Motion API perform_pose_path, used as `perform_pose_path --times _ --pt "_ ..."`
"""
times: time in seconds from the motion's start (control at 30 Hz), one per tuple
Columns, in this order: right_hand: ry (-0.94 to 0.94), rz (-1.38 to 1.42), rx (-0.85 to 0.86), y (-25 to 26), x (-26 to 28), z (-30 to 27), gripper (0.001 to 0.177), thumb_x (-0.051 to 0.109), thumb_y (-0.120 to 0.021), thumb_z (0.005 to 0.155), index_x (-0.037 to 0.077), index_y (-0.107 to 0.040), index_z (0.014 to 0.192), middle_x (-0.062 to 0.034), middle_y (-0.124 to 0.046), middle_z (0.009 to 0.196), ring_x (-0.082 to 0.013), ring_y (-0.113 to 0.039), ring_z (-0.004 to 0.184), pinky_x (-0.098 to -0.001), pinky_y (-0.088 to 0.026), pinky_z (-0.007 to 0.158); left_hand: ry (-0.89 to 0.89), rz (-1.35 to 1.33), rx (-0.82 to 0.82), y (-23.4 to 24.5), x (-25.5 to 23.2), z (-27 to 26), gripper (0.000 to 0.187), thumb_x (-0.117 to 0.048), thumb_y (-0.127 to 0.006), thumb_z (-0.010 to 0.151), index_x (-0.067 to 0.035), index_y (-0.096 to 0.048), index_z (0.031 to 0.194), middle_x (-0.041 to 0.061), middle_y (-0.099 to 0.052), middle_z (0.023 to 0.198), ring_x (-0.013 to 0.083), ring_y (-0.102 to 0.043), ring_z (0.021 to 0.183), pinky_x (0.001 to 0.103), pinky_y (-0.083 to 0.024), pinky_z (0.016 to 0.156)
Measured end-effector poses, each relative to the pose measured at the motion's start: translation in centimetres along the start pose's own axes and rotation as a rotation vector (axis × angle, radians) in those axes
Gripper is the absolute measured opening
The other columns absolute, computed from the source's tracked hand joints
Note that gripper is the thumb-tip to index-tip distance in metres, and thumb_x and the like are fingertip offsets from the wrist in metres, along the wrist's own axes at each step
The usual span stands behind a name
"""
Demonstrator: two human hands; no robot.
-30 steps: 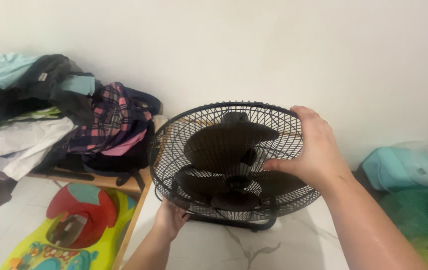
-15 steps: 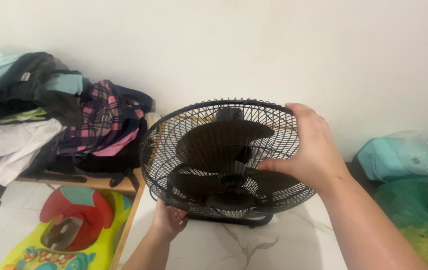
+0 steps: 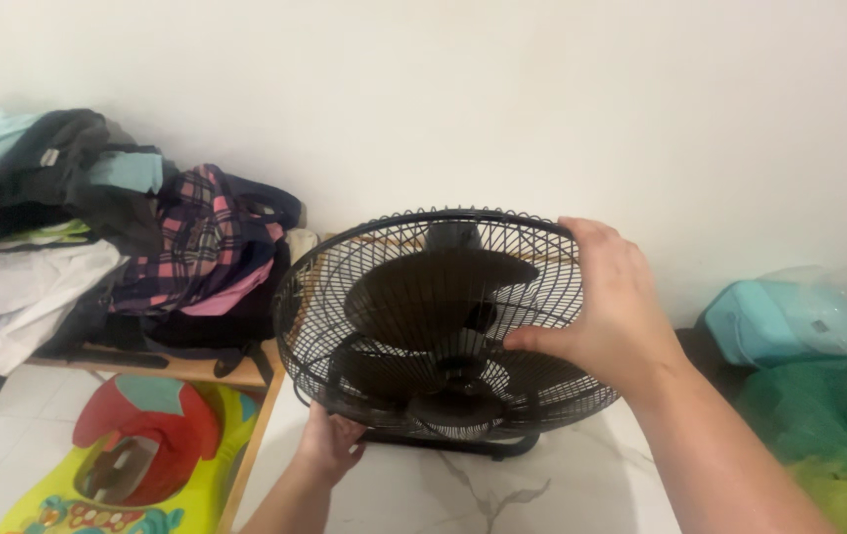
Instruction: The person assembles a table fan by hand. They attach the fan blades to the motor hub, secure the central cap, and then fit the front wire cage over the blades, aligning and snapping it into place.
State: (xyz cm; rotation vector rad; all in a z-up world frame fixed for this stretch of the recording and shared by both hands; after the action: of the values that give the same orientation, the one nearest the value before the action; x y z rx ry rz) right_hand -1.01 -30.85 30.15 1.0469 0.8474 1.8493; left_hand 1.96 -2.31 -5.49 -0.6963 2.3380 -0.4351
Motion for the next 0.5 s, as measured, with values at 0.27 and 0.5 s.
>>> perform_pose_path --times 0.27,0.5 --pt "-0.025 0.002 0.016 -0.2 -1.0 0.1 0.132 0.036 -0.104 0.041 0.002 -0.033 0.148 -0.0197 -0.040 0.151 -0.0372 -0.034 0.140 -0.0447 -0.031 0.114 -0.005 0.190 -0.130 2.6 -2.9 -1.0 0.095 -0.080 -0.017 0.099 -0.008 -0.032 0.160 0.016 -0.043 0.162 0.0319 -0.035 0.152 0.055 -0.025 0.121" --pt "-0.144 0.309 -0.237 -0.9 -11.1 -4.1 0.138 0.021 -0.095 0.043 0.007 -0.024 0.160 -0.0190 -0.032 0.162 -0.0354 -0.032 0.151 -0.0465 -0.030 0.121 -1.029 0.478 0.035 4.0 -7.8 -4.9 0.097 -0.041 -0.063 0.085 -0.011 -0.013 0.162 0.013 -0.023 0.167 0.0313 -0.028 0.151 0.048 -0.028 0.117"
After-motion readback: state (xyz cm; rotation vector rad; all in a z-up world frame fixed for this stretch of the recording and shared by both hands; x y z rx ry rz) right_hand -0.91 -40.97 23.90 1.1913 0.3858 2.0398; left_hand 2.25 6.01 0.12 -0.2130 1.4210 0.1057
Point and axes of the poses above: each hand's wrist, its own z-axis towards the middle knuckle, its own y-axis out of the back of the hand, x = y × z, the point moved 1 cm from there along z, towards the middle knuckle
